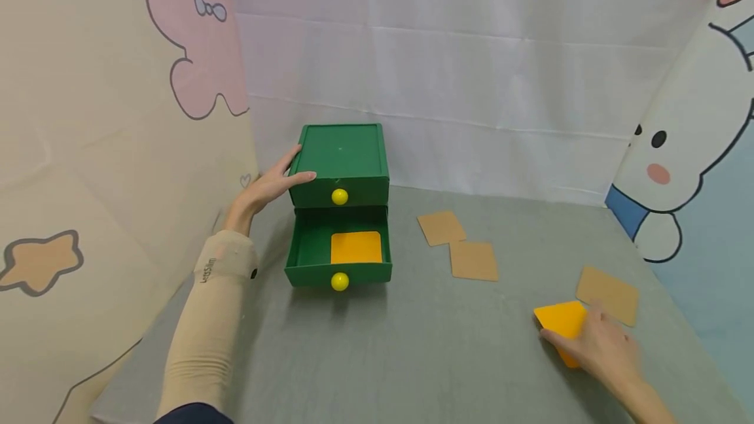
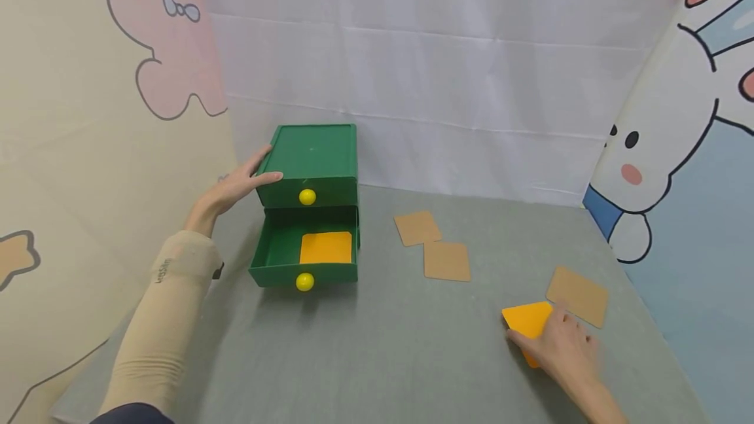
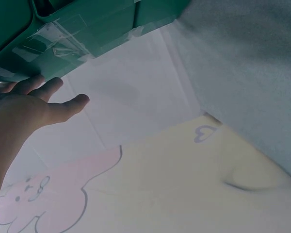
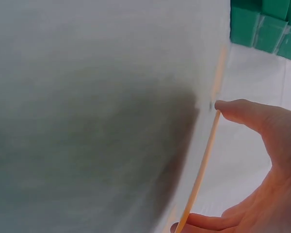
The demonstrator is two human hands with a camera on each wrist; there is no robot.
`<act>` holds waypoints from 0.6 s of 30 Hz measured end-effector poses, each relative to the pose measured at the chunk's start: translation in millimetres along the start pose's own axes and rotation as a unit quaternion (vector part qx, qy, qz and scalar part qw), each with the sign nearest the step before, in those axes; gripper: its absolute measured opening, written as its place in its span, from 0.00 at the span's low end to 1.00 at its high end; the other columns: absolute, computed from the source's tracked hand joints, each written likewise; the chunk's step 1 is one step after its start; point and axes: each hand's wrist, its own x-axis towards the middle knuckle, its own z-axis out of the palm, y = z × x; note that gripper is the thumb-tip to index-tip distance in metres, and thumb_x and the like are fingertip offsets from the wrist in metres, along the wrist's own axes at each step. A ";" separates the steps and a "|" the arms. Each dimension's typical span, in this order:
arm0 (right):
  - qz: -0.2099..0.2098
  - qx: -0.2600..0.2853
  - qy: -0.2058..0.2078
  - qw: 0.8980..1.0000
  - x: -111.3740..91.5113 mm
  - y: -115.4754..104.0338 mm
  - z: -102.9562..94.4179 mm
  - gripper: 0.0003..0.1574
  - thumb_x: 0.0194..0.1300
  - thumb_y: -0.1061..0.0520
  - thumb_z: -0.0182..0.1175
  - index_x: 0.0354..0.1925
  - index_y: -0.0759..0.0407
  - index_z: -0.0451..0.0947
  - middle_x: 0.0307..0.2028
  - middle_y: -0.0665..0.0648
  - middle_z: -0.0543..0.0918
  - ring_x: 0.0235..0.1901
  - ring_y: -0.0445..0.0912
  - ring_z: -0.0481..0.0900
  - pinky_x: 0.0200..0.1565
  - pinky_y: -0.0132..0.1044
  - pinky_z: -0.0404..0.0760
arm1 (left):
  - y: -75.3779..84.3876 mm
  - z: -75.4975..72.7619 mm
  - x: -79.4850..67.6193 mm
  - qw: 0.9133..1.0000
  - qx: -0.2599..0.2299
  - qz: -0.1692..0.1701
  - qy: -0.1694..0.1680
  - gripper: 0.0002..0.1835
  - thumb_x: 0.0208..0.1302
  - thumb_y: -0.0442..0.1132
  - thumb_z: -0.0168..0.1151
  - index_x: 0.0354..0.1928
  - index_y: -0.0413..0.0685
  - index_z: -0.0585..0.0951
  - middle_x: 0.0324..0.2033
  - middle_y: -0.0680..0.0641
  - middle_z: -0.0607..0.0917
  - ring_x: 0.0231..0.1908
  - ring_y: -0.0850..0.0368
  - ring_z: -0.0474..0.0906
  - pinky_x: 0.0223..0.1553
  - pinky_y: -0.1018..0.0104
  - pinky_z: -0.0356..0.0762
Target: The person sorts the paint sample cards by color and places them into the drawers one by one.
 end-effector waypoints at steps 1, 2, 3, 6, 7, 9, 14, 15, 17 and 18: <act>-0.010 0.002 0.003 1.000 0.6 -3.3 -2.7 0.71 0.38 0.20 0.66 0.52 0.78 0.57 0.35 0.76 0.74 0.32 0.61 0.73 0.37 0.59 0.71 | -0.6 0.1 0.8 1.000 -0.001 0.000 0.000 0.48 0.68 0.56 0.53 0.77 0.59 0.34 0.77 0.50 0.33 0.77 0.45 0.29 0.72 0.33 0.37; -0.020 0.003 0.009 1.000 1.3 -7.3 -5.2 0.70 0.39 0.20 0.66 0.52 0.78 0.57 0.37 0.76 0.73 0.33 0.61 0.73 0.39 0.60 0.70 | -1.6 0.0 2.0 1.000 -0.003 0.000 0.000 0.48 0.68 0.56 0.54 0.77 0.59 0.34 0.77 0.50 0.33 0.77 0.45 0.29 0.72 0.33 0.37; -0.027 0.005 0.014 1.000 1.6 -11.9 -7.5 0.70 0.40 0.21 0.66 0.54 0.78 0.57 0.39 0.78 0.73 0.35 0.63 0.73 0.41 0.62 0.69 | -2.9 0.0 3.6 1.000 -0.004 0.000 -0.001 0.48 0.68 0.56 0.54 0.77 0.60 0.34 0.77 0.50 0.32 0.77 0.45 0.29 0.72 0.33 0.36; -0.062 0.013 0.031 0.998 3.4 -27.1 -11.4 0.72 0.42 0.24 0.68 0.58 0.81 0.55 0.44 0.81 0.72 0.38 0.66 0.72 0.43 0.65 0.68 | -13.6 -0.7 11.8 1.000 -0.006 0.001 0.004 0.49 0.67 0.57 0.54 0.77 0.62 0.34 0.77 0.51 0.32 0.77 0.45 0.28 0.72 0.33 0.36; -0.074 0.016 0.037 0.996 3.8 -32.2 -12.4 0.72 0.42 0.25 0.68 0.59 0.81 0.55 0.45 0.82 0.72 0.39 0.66 0.72 0.44 0.66 0.67 | -17.5 -0.9 14.9 1.000 -0.005 0.002 0.006 0.49 0.67 0.58 0.55 0.77 0.64 0.34 0.77 0.52 0.32 0.77 0.45 0.29 0.71 0.33 0.36; -0.100 0.023 0.049 0.994 3.9 -42.0 -13.1 0.71 0.44 0.28 0.69 0.61 0.82 0.54 0.46 0.81 0.72 0.39 0.66 0.73 0.44 0.66 0.68 | -24.8 -0.7 20.4 1.000 0.000 0.003 0.011 0.49 0.66 0.61 0.55 0.76 0.67 0.33 0.77 0.53 0.32 0.77 0.46 0.29 0.71 0.32 0.36; -0.137 0.043 0.066 0.987 5.5 -64.0 -15.7 0.72 0.46 0.30 0.69 0.66 0.81 0.51 0.49 0.81 0.73 0.41 0.67 0.75 0.43 0.66 0.70 | -31.9 -0.4 25.2 1.000 0.010 0.010 0.019 0.49 0.64 0.64 0.55 0.76 0.70 0.34 0.77 0.55 0.33 0.77 0.46 0.30 0.71 0.32 0.37; -0.142 0.046 0.071 0.986 5.6 -67.9 -16.3 0.72 0.46 0.30 0.69 0.65 0.80 0.52 0.48 0.81 0.74 0.40 0.66 0.75 0.42 0.65 0.71 | -31.7 -0.4 25.1 1.000 0.010 0.012 0.020 0.49 0.64 0.64 0.55 0.76 0.70 0.34 0.77 0.55 0.33 0.77 0.46 0.30 0.71 0.32 0.37; -0.154 0.051 0.083 0.983 6.4 -74.9 -17.1 0.71 0.46 0.29 0.69 0.65 0.79 0.52 0.45 0.78 0.76 0.37 0.63 0.76 0.39 0.62 0.72 | -31.3 -0.2 24.5 1.000 0.010 0.016 0.020 0.49 0.65 0.63 0.55 0.76 0.70 0.34 0.77 0.55 0.33 0.77 0.46 0.30 0.71 0.32 0.37; -0.162 0.055 0.091 0.981 6.8 -78.5 -17.6 0.70 0.46 0.30 0.69 0.65 0.78 0.53 0.44 0.76 0.77 0.36 0.61 0.76 0.38 0.59 0.73 | -31.3 -0.3 24.3 1.000 0.011 0.016 0.020 0.49 0.65 0.63 0.55 0.76 0.70 0.34 0.77 0.55 0.33 0.77 0.46 0.30 0.71 0.32 0.37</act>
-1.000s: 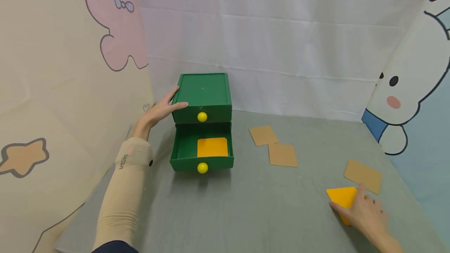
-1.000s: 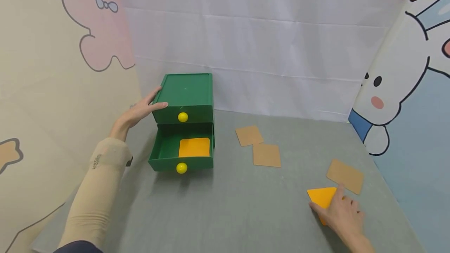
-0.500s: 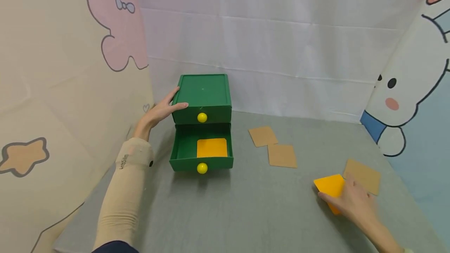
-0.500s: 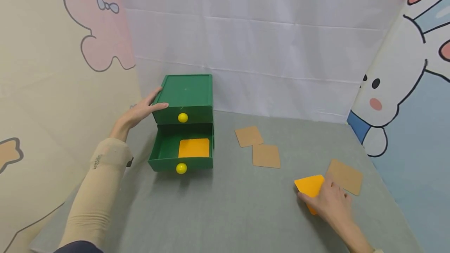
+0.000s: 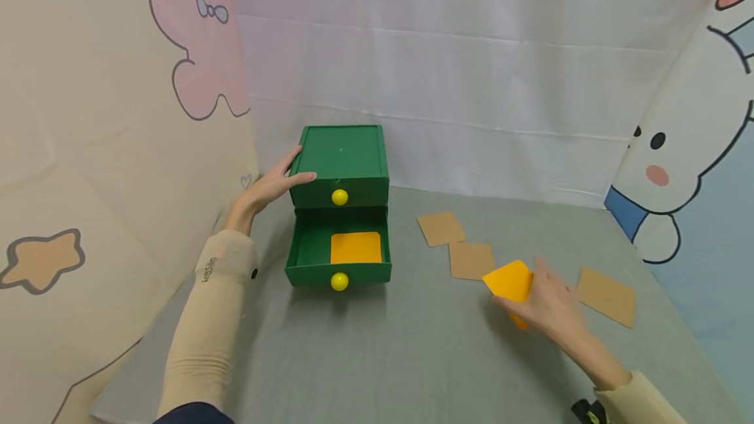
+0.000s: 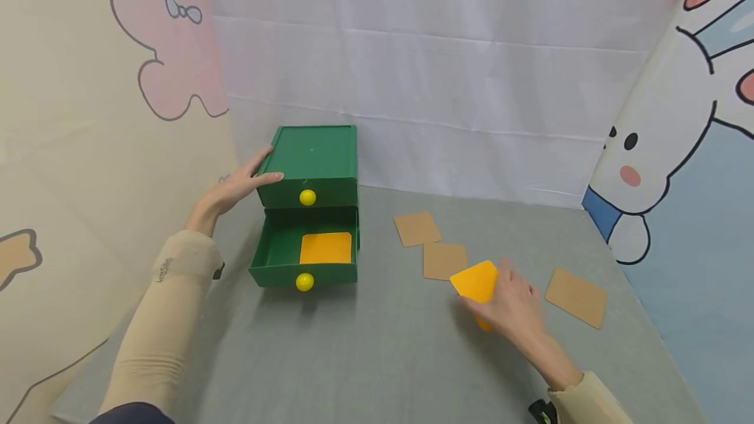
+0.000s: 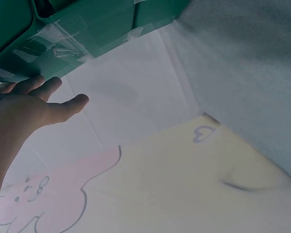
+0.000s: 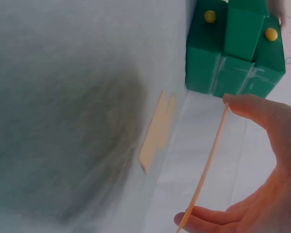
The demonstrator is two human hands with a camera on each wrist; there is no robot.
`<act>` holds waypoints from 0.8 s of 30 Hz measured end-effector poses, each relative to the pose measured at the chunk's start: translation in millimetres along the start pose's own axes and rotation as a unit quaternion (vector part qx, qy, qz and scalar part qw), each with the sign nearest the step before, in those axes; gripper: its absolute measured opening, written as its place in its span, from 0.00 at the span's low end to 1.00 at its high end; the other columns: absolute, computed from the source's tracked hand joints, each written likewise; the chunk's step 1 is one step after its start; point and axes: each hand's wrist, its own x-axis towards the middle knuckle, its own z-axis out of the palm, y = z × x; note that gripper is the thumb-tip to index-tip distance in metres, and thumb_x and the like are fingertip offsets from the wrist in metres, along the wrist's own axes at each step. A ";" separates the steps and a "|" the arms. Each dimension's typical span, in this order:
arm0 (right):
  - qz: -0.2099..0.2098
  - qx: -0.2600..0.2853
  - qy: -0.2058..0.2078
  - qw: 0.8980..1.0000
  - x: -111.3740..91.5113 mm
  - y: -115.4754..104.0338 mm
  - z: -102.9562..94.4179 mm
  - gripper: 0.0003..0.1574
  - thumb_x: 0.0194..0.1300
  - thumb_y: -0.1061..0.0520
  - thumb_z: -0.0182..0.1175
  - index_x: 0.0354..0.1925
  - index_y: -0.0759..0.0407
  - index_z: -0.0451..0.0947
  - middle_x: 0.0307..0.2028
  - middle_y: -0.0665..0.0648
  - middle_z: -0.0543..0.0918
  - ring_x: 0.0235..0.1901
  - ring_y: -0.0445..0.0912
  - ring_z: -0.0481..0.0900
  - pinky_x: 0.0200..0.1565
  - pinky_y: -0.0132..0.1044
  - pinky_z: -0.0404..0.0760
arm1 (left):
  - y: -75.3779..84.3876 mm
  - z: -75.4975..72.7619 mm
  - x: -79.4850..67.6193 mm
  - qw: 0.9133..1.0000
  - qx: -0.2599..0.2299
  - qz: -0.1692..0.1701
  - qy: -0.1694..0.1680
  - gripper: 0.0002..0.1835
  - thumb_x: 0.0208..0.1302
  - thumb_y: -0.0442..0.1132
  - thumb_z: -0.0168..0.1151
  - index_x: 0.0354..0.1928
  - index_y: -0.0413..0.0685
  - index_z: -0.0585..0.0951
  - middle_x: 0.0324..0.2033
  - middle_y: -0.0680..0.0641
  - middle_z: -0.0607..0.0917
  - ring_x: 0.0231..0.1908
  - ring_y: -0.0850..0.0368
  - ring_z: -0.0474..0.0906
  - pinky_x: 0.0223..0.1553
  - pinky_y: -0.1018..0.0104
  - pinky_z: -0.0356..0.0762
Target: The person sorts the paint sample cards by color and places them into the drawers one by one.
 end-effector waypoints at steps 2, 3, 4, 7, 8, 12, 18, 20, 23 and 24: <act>-0.015 0.004 0.010 1.000 3.3 -6.5 -0.3 0.69 0.46 0.30 0.69 0.65 0.77 0.54 0.42 0.74 0.77 0.34 0.59 0.76 0.35 0.56 0.74 | -0.2 0.5 -0.4 1.000 -0.001 -0.001 0.000 0.49 0.65 0.63 0.54 0.76 0.70 0.34 0.77 0.55 0.33 0.77 0.46 0.30 0.71 0.32 0.37; -0.021 0.007 0.013 1.000 5.3 -9.7 -0.6 0.68 0.46 0.30 0.69 0.64 0.77 0.55 0.41 0.73 0.78 0.33 0.58 0.75 0.34 0.55 0.74 | -0.4 0.7 -0.4 1.000 -0.001 -0.001 0.000 0.49 0.65 0.63 0.54 0.76 0.70 0.34 0.77 0.55 0.33 0.77 0.46 0.30 0.71 0.31 0.37; -0.027 0.008 0.017 0.999 7.3 -13.1 -0.9 0.68 0.46 0.31 0.69 0.65 0.77 0.54 0.41 0.73 0.78 0.34 0.58 0.75 0.34 0.54 0.75 | -0.3 0.8 -0.3 1.000 -0.001 -0.002 0.000 0.49 0.65 0.63 0.54 0.76 0.70 0.34 0.77 0.55 0.32 0.77 0.46 0.30 0.71 0.31 0.37; -0.045 0.013 0.024 0.999 12.9 -24.9 -2.7 0.67 0.46 0.32 0.70 0.65 0.76 0.55 0.42 0.72 0.78 0.34 0.57 0.76 0.34 0.52 0.76 | 2.1 0.8 -1.1 1.000 -0.004 -0.005 -0.001 0.49 0.65 0.63 0.54 0.76 0.68 0.34 0.77 0.55 0.33 0.77 0.46 0.30 0.71 0.32 0.37; -0.052 0.012 0.025 0.998 14.7 -28.9 -3.2 0.67 0.46 0.32 0.70 0.65 0.76 0.55 0.41 0.71 0.78 0.34 0.57 0.76 0.33 0.51 0.76 | 4.2 0.8 -2.4 1.000 -0.006 -0.005 -0.003 0.49 0.65 0.62 0.54 0.76 0.67 0.34 0.77 0.54 0.33 0.77 0.46 0.29 0.71 0.32 0.37; -0.075 0.008 0.028 0.997 20.7 -45.7 -3.3 0.67 0.46 0.33 0.70 0.66 0.74 0.54 0.44 0.70 0.79 0.36 0.58 0.77 0.36 0.54 0.78 | 18.1 0.2 -11.8 1.000 -0.013 -0.009 -0.011 0.49 0.67 0.57 0.54 0.77 0.62 0.34 0.77 0.51 0.33 0.77 0.45 0.29 0.72 0.33 0.36; -0.099 0.010 0.020 0.995 28.6 -70.9 -2.2 0.67 0.46 0.33 0.70 0.68 0.72 0.53 0.46 0.68 0.80 0.38 0.58 0.77 0.42 0.57 0.77 | 21.8 0.4 -15.5 1.000 -0.013 -0.007 -0.017 0.49 0.67 0.57 0.54 0.77 0.60 0.34 0.77 0.50 0.32 0.77 0.44 0.28 0.71 0.32 0.36; -0.106 0.013 0.016 0.994 30.9 -79.7 -2.0 0.67 0.46 0.33 0.70 0.69 0.71 0.53 0.47 0.68 0.79 0.40 0.58 0.77 0.43 0.57 0.77 | 14.3 0.4 -10.0 1.000 -0.010 -0.004 -0.012 0.49 0.66 0.60 0.54 0.77 0.64 0.34 0.77 0.52 0.32 0.77 0.45 0.28 0.71 0.32 0.37; -0.123 0.020 0.014 0.992 34.1 -93.2 -1.6 0.67 0.46 0.33 0.70 0.69 0.69 0.53 0.47 0.67 0.79 0.41 0.57 0.77 0.43 0.56 0.77 | 1.7 0.2 -1.0 1.000 -0.003 -0.002 -0.004 0.50 0.64 0.64 0.54 0.76 0.69 0.34 0.77 0.55 0.32 0.77 0.46 0.29 0.71 0.32 0.37; -0.129 0.022 0.013 0.991 35.2 -97.7 -1.6 0.68 0.46 0.33 0.70 0.69 0.69 0.53 0.47 0.66 0.79 0.41 0.57 0.77 0.44 0.56 0.77 | -1.1 0.2 0.9 1.000 -0.002 -0.002 -0.002 0.50 0.63 0.65 0.54 0.76 0.70 0.34 0.77 0.55 0.32 0.77 0.47 0.29 0.71 0.32 0.37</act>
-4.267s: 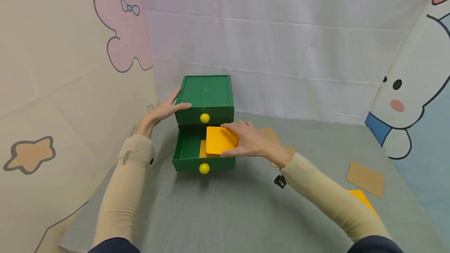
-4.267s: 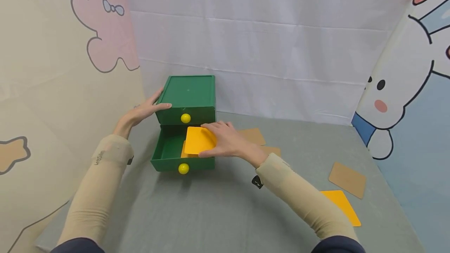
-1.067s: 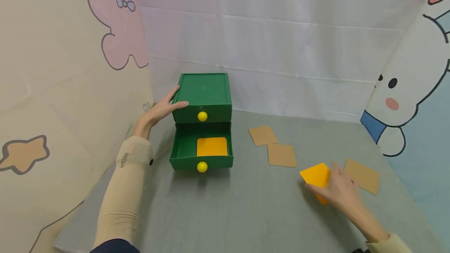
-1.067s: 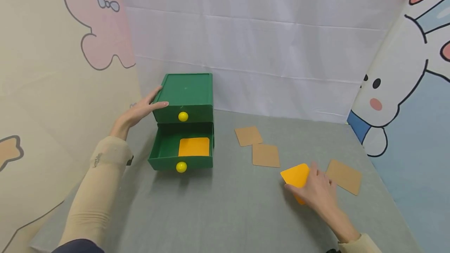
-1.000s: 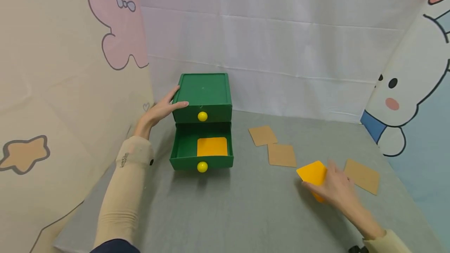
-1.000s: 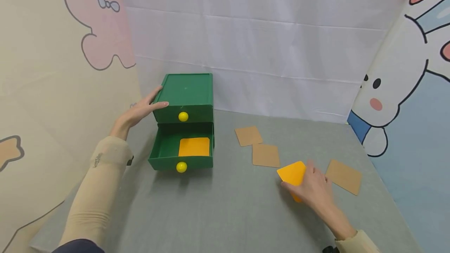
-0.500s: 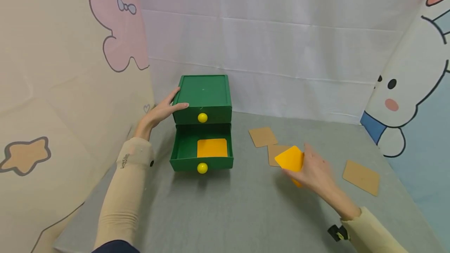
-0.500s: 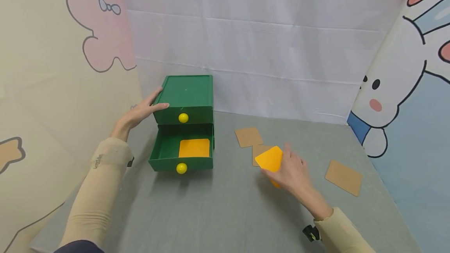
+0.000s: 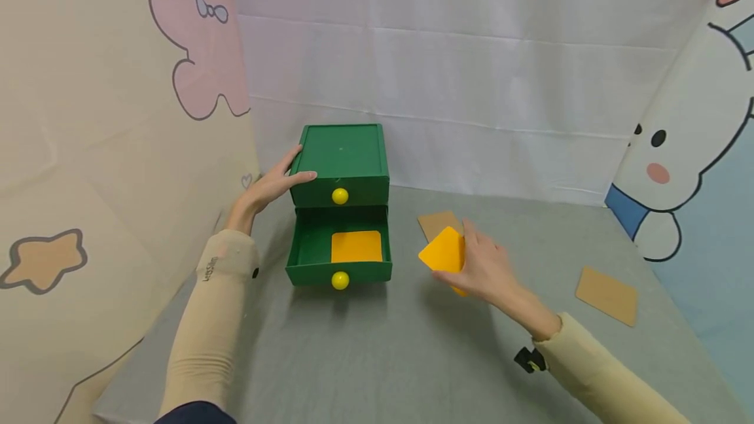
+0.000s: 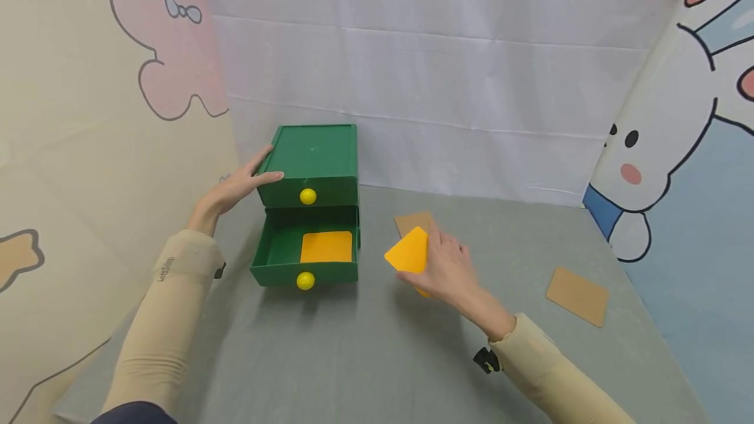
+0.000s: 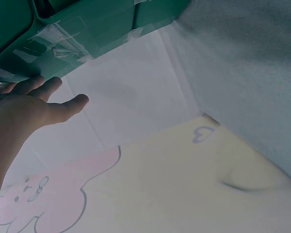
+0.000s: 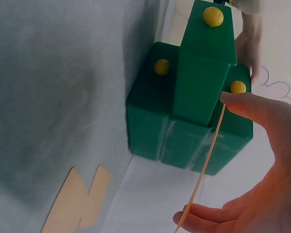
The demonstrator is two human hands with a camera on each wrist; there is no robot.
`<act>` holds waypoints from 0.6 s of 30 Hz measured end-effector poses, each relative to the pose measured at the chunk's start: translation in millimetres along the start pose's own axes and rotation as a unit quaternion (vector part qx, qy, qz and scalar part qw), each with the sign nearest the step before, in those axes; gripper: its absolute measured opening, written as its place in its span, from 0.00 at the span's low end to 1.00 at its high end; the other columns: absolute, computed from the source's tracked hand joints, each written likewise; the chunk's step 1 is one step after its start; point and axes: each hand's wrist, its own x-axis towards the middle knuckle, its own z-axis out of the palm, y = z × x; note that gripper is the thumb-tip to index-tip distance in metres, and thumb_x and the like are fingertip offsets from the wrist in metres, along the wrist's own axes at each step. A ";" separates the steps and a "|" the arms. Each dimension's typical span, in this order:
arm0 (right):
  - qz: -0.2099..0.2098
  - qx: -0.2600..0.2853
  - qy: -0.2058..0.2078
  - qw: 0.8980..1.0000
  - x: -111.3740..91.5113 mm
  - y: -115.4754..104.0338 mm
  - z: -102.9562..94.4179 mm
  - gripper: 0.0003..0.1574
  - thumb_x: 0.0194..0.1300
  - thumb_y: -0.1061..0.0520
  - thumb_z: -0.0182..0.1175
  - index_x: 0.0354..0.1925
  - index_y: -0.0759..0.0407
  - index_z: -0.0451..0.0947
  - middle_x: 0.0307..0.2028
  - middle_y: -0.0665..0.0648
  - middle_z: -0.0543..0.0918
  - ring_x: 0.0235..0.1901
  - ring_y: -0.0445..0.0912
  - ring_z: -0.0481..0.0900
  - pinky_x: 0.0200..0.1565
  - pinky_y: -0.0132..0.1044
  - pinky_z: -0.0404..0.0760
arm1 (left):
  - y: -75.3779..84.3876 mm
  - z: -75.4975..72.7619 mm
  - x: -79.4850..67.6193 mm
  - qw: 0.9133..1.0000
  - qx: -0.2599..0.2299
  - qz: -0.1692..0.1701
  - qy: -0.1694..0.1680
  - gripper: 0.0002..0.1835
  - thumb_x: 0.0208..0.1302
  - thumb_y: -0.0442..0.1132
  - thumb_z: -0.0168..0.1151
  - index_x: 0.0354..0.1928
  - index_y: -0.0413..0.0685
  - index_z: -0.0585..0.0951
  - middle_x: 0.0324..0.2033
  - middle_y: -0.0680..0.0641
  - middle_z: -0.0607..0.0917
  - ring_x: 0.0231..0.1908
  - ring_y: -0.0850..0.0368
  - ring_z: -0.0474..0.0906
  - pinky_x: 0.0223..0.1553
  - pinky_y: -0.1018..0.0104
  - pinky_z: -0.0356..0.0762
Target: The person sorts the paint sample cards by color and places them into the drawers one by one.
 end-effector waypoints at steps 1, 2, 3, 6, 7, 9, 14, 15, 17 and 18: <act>-0.006 0.003 -0.001 1.000 2.3 -4.0 0.3 0.68 0.46 0.33 0.70 0.70 0.69 0.53 0.47 0.66 0.79 0.42 0.57 0.77 0.44 0.56 0.77 | 0.0 -0.2 0.1 1.000 0.000 -0.002 0.003 0.50 0.63 0.65 0.55 0.76 0.71 0.35 0.77 0.56 0.33 0.77 0.48 0.30 0.72 0.33 0.38; -0.013 0.005 0.000 1.000 4.6 -7.9 0.4 0.68 0.45 0.33 0.70 0.70 0.68 0.53 0.46 0.65 0.79 0.41 0.56 0.77 0.44 0.55 0.77 | -0.7 -0.4 0.7 1.000 0.000 -0.001 0.003 0.50 0.63 0.65 0.55 0.76 0.71 0.35 0.77 0.56 0.33 0.77 0.48 0.30 0.71 0.33 0.38; -0.019 0.005 -0.001 1.000 6.9 -11.8 0.0 0.67 0.45 0.33 0.71 0.69 0.67 0.53 0.45 0.65 0.79 0.41 0.56 0.77 0.43 0.54 0.77 | -0.6 -0.5 0.7 1.000 0.000 -0.001 0.003 0.50 0.63 0.65 0.55 0.76 0.71 0.35 0.77 0.56 0.33 0.77 0.48 0.30 0.71 0.33 0.38; -0.028 -0.003 -0.005 1.000 14.8 -23.9 -1.6 0.67 0.45 0.31 0.70 0.70 0.65 0.53 0.46 0.63 0.79 0.40 0.55 0.77 0.42 0.52 0.79 | -1.1 -0.9 0.3 1.000 0.000 -0.001 0.003 0.49 0.64 0.64 0.55 0.76 0.71 0.35 0.77 0.56 0.33 0.77 0.47 0.29 0.71 0.32 0.38; -0.030 -0.002 -0.009 0.999 17.5 -27.8 -2.2 0.67 0.45 0.30 0.69 0.70 0.65 0.53 0.47 0.63 0.79 0.41 0.54 0.76 0.43 0.52 0.79 | -1.7 -1.0 0.5 1.000 0.000 -0.001 0.003 0.49 0.64 0.65 0.54 0.76 0.71 0.35 0.77 0.56 0.33 0.77 0.47 0.29 0.71 0.32 0.38; -0.032 0.003 -0.015 0.999 22.9 -35.4 -3.5 0.67 0.45 0.30 0.68 0.70 0.64 0.54 0.48 0.62 0.78 0.42 0.54 0.76 0.44 0.52 0.79 | -1.8 -1.1 0.5 1.000 0.002 -0.003 0.002 0.49 0.64 0.64 0.54 0.76 0.71 0.34 0.77 0.55 0.32 0.77 0.46 0.29 0.71 0.31 0.38; -0.040 0.028 -0.032 0.998 35.1 -52.8 -3.7 0.67 0.46 0.30 0.68 0.72 0.63 0.52 0.47 0.63 0.78 0.46 0.57 0.74 0.52 0.54 0.75 | 8.0 -1.7 -4.6 1.000 -0.004 -0.007 -0.007 0.49 0.66 0.60 0.54 0.77 0.66 0.34 0.77 0.53 0.32 0.77 0.45 0.29 0.71 0.32 0.37; -0.044 0.024 -0.034 0.998 37.1 -56.1 -3.7 0.68 0.46 0.30 0.68 0.72 0.63 0.52 0.48 0.63 0.78 0.47 0.57 0.74 0.53 0.54 0.74 | 12.0 -1.9 -7.1 1.000 -0.006 -0.006 -0.009 0.49 0.67 0.59 0.54 0.77 0.64 0.34 0.77 0.52 0.32 0.77 0.45 0.29 0.71 0.32 0.37; -0.054 0.018 -0.040 0.998 41.0 -62.8 -3.6 0.69 0.47 0.29 0.68 0.72 0.65 0.50 0.50 0.63 0.79 0.49 0.58 0.74 0.55 0.55 0.73 | 20.4 -2.0 -12.9 1.000 -0.010 -0.005 -0.014 0.48 0.68 0.56 0.54 0.77 0.60 0.34 0.77 0.50 0.32 0.77 0.44 0.29 0.71 0.32 0.37; -0.061 0.013 -0.042 0.997 42.8 -66.4 -3.7 0.69 0.47 0.29 0.67 0.72 0.65 0.50 0.51 0.64 0.79 0.49 0.58 0.75 0.56 0.55 0.73 | 24.8 -1.9 -16.1 1.000 -0.011 -0.004 -0.016 0.48 0.68 0.55 0.54 0.77 0.58 0.34 0.77 0.49 0.32 0.77 0.44 0.28 0.71 0.32 0.37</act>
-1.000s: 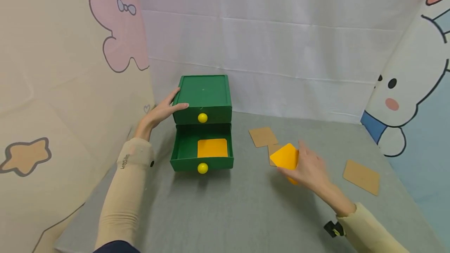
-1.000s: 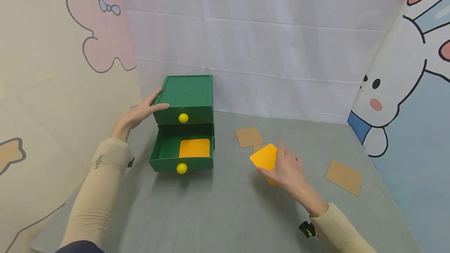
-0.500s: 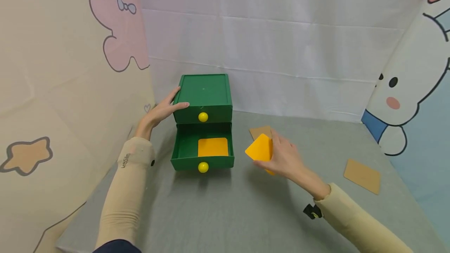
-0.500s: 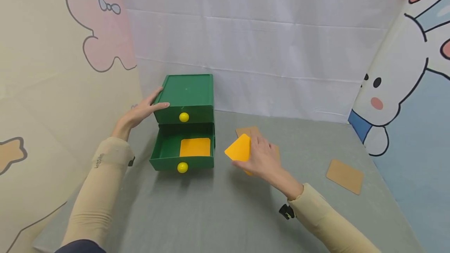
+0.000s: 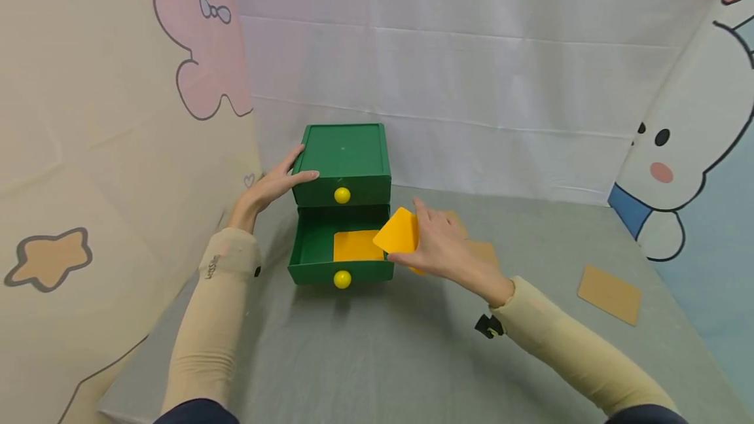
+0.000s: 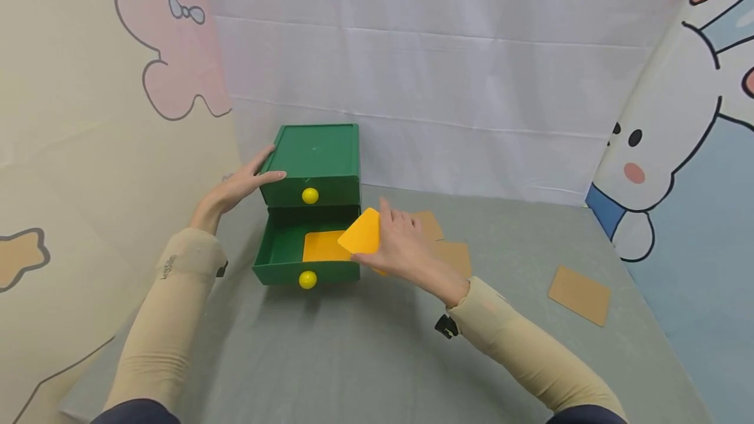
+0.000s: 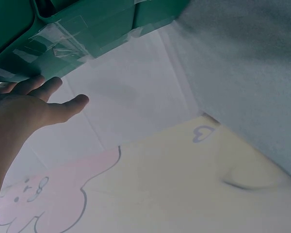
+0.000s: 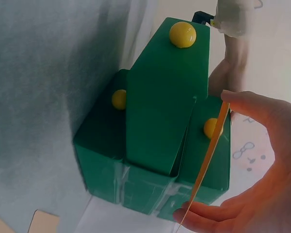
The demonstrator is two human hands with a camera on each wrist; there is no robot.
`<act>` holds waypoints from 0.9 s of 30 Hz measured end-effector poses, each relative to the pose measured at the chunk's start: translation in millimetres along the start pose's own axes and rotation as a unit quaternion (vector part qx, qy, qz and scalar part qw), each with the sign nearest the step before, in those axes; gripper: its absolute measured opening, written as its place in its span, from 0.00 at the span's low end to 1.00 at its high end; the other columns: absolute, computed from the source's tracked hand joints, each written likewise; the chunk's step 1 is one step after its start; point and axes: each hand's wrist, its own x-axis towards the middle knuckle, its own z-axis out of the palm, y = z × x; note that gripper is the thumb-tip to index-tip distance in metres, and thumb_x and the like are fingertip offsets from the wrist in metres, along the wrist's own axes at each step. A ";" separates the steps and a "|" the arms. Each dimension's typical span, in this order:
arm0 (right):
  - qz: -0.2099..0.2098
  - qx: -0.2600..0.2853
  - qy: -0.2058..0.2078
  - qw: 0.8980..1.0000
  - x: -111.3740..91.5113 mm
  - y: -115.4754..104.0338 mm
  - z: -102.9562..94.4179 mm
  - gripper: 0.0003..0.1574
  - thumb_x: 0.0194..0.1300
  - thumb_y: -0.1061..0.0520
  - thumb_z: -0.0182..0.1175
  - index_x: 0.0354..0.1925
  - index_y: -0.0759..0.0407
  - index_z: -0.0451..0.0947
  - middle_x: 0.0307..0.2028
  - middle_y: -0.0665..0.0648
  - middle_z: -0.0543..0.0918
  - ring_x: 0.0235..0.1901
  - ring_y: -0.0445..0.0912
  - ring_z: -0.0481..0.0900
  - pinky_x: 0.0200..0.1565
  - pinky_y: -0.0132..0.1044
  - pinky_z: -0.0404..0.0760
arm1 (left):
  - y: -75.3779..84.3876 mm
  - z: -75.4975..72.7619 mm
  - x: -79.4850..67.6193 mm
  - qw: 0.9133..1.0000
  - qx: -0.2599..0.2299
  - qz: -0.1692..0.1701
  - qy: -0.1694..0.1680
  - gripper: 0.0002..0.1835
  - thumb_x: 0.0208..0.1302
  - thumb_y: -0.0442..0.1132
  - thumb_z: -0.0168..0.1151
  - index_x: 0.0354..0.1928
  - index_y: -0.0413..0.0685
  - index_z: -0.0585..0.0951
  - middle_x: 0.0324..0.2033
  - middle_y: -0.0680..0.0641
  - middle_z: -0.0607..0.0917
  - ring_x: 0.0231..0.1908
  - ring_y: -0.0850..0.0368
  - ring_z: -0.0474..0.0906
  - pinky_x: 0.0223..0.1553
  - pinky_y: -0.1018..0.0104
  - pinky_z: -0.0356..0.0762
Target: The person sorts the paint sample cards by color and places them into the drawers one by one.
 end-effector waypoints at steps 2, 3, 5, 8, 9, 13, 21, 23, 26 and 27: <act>-0.009 -0.005 -0.008 1.000 5.1 -6.5 0.3 0.70 0.48 0.28 0.67 0.72 0.65 0.49 0.52 0.64 0.78 0.50 0.58 0.75 0.56 0.55 0.73 | 7.2 0.1 -5.9 1.000 0.001 -0.001 -0.001 0.48 0.68 0.54 0.53 0.77 0.56 0.35 0.77 0.48 0.33 0.77 0.43 0.29 0.71 0.33 0.37; -0.012 -0.003 -0.011 1.000 7.4 -9.7 0.7 0.70 0.48 0.28 0.67 0.72 0.65 0.49 0.52 0.64 0.78 0.50 0.58 0.75 0.56 0.55 0.73 | 9.5 0.0 -7.7 1.000 0.002 -0.001 0.000 0.47 0.69 0.54 0.53 0.77 0.56 0.35 0.77 0.48 0.33 0.77 0.44 0.29 0.72 0.33 0.37; -0.017 0.000 -0.015 1.000 12.1 -15.6 1.6 0.70 0.47 0.28 0.67 0.73 0.64 0.49 0.51 0.64 0.78 0.51 0.58 0.75 0.57 0.55 0.73 | 12.4 0.2 -10.1 1.000 0.006 -0.001 0.002 0.47 0.69 0.53 0.53 0.77 0.55 0.35 0.77 0.47 0.33 0.77 0.44 0.30 0.72 0.34 0.38; -0.021 0.006 -0.022 1.000 18.5 -22.6 4.1 0.70 0.47 0.28 0.68 0.73 0.63 0.50 0.51 0.63 0.79 0.51 0.57 0.75 0.57 0.55 0.72 | 13.3 0.8 -10.5 1.000 0.007 -0.003 0.004 0.47 0.69 0.54 0.53 0.77 0.55 0.35 0.77 0.47 0.34 0.77 0.43 0.30 0.72 0.34 0.38; -0.021 0.008 -0.025 0.999 20.2 -24.7 4.9 0.70 0.47 0.28 0.68 0.73 0.63 0.50 0.52 0.63 0.79 0.51 0.57 0.75 0.58 0.55 0.72 | 13.2 1.0 -10.4 1.000 0.007 -0.004 0.004 0.47 0.69 0.54 0.53 0.77 0.55 0.36 0.77 0.47 0.34 0.77 0.43 0.30 0.72 0.34 0.38; -0.025 0.013 -0.040 0.999 27.0 -31.6 8.3 0.70 0.47 0.28 0.67 0.73 0.63 0.50 0.54 0.62 0.79 0.52 0.56 0.75 0.58 0.56 0.71 | 11.6 1.5 -8.9 1.000 0.005 -0.007 0.004 0.47 0.68 0.54 0.54 0.77 0.56 0.36 0.77 0.47 0.34 0.77 0.44 0.30 0.72 0.34 0.39; -0.046 0.022 -0.074 0.996 38.7 -43.8 12.0 0.67 0.49 0.30 0.67 0.74 0.62 0.50 0.51 0.60 0.79 0.51 0.55 0.75 0.54 0.54 0.71 | 11.6 2.4 -8.9 1.000 0.008 -0.012 0.006 0.47 0.68 0.55 0.54 0.77 0.56 0.36 0.77 0.48 0.34 0.77 0.44 0.31 0.72 0.33 0.39; -0.049 0.024 -0.080 0.995 41.1 -45.9 12.5 0.67 0.50 0.31 0.68 0.74 0.62 0.51 0.52 0.60 0.79 0.51 0.54 0.75 0.54 0.54 0.72 | 11.7 2.4 -9.3 1.000 0.008 -0.013 0.006 0.47 0.68 0.55 0.54 0.77 0.56 0.36 0.77 0.48 0.34 0.77 0.43 0.31 0.72 0.33 0.39; -0.051 0.028 -0.088 0.994 45.1 -48.6 13.2 0.65 0.50 0.32 0.68 0.73 0.61 0.51 0.53 0.59 0.79 0.51 0.54 0.75 0.55 0.54 0.72 | 11.7 2.1 -9.6 1.000 0.008 -0.012 0.007 0.47 0.69 0.55 0.53 0.77 0.56 0.36 0.77 0.47 0.35 0.77 0.43 0.31 0.72 0.34 0.39; -0.051 0.032 -0.090 0.994 46.6 -49.5 13.5 0.65 0.50 0.33 0.68 0.73 0.61 0.51 0.53 0.59 0.79 0.51 0.54 0.75 0.55 0.54 0.71 | 11.8 2.1 -9.9 1.000 0.007 -0.012 0.008 0.47 0.69 0.54 0.53 0.77 0.56 0.36 0.77 0.47 0.35 0.77 0.43 0.31 0.72 0.33 0.39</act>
